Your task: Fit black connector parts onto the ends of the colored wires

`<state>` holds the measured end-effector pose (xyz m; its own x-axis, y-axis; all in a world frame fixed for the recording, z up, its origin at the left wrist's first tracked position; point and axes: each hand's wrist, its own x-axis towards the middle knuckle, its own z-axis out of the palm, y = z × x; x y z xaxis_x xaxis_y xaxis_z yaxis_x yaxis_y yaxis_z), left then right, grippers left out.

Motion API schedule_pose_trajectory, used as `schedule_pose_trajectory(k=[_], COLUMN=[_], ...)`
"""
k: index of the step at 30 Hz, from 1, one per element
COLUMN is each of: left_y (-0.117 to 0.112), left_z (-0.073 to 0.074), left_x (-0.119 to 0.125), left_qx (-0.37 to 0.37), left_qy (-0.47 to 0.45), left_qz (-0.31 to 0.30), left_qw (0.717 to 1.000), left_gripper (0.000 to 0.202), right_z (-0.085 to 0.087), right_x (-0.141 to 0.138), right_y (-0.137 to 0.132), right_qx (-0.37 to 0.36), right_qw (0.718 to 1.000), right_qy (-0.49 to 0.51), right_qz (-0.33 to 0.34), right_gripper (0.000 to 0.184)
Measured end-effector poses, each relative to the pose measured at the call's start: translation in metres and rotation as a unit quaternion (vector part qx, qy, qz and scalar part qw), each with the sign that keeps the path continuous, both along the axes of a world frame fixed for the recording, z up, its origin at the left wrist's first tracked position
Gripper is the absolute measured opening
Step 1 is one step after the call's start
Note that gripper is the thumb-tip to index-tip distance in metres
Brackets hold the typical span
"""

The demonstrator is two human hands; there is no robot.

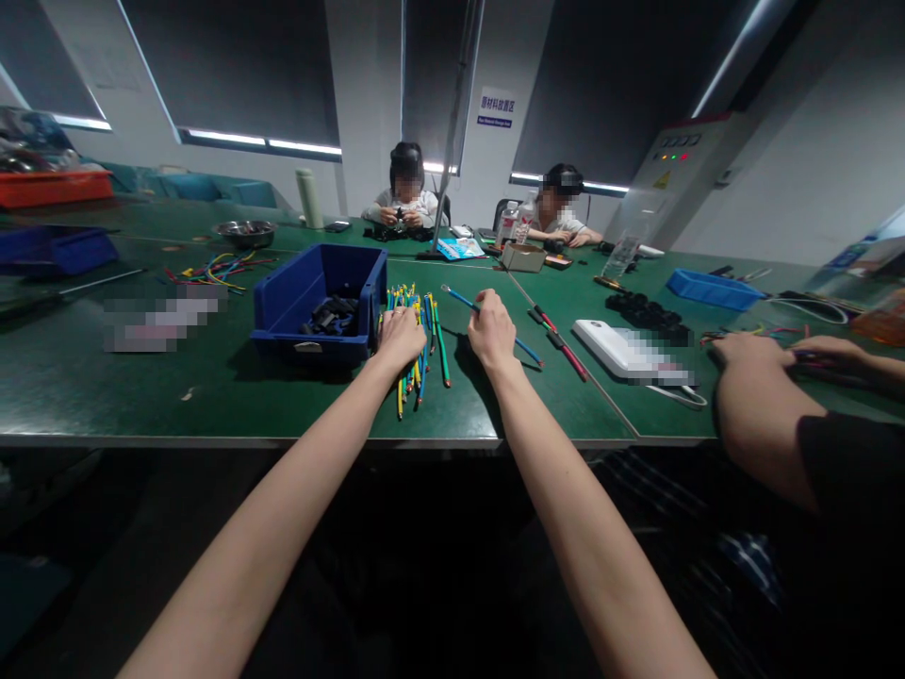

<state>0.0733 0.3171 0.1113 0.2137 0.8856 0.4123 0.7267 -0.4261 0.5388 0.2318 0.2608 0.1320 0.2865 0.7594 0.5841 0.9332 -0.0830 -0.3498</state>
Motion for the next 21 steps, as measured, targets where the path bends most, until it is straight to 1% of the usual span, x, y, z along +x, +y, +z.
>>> schedule_pose_trajectory(k=[2, 4, 7, 8, 10, 13, 14, 15, 17, 18, 19, 21], left_y=[0.001, 0.000, -0.009, -0.015, -0.028, -0.047, -0.050, -0.050, -0.041, -0.033, -0.024, -0.004], left_z=[-0.001, 0.002, 0.013, 0.020, 0.035, 0.067, 0.078, 0.088, 0.103, 0.105, 0.105, 0.094], left_x=[0.000, 0.001, 0.002, 0.002, 0.001, -0.009, -0.016, -0.024, -0.045, -0.056, -0.068, -0.089], left_qx=[0.006, 0.005, 0.022, 0.040, 0.104, 0.201, 0.225, 0.246, 0.271, 0.269, 0.257, 0.197], left_qy=[0.007, 0.009, -0.007, -0.019, -0.053, -0.076, -0.082, -0.089, -0.113, -0.109, -0.094, -0.012], left_qz=[-0.002, 0.000, -0.028, -0.049, -0.081, -0.102, -0.094, -0.072, 0.004, 0.045, 0.089, 0.154], left_qw=[1.000, 1.000, 0.999, 0.998, 0.990, 0.971, 0.966, 0.963, 0.956, 0.956, 0.958, 0.968], left_gripper=[0.026, 0.025, 0.022, 0.021, 0.024, 0.027, 0.026, 0.026, 0.028, 0.030, 0.031, 0.032], right_z=[0.003, 0.006, 0.008, 0.008, 0.008, 0.008, 0.008, 0.009, 0.010, 0.011, 0.012, 0.013], right_x=[-0.002, -0.003, -0.004, -0.004, -0.003, -0.004, -0.004, -0.005, -0.007, -0.008, -0.009, -0.011], right_y=[-0.001, -0.002, -0.002, -0.002, -0.003, -0.004, -0.005, -0.005, -0.006, -0.007, -0.008, -0.009], right_qx=[-0.009, -0.034, -0.067, -0.074, -0.084, -0.106, -0.112, -0.117, -0.127, -0.131, -0.134, -0.140], right_qw=[1.000, 0.999, 0.995, 0.995, 0.993, 0.991, 0.990, 0.989, 0.988, 0.987, 0.986, 0.985], right_qy=[-0.017, -0.042, -0.066, -0.070, -0.076, -0.081, -0.083, -0.084, -0.085, -0.085, -0.085, -0.085], right_qz=[-0.005, -0.008, -0.017, -0.021, -0.027, -0.029, -0.030, -0.032, -0.037, -0.040, -0.043, -0.047], right_gripper=[0.025, 0.030, 0.038, 0.039, 0.042, 0.046, 0.046, 0.047, 0.048, 0.049, 0.051, 0.054])
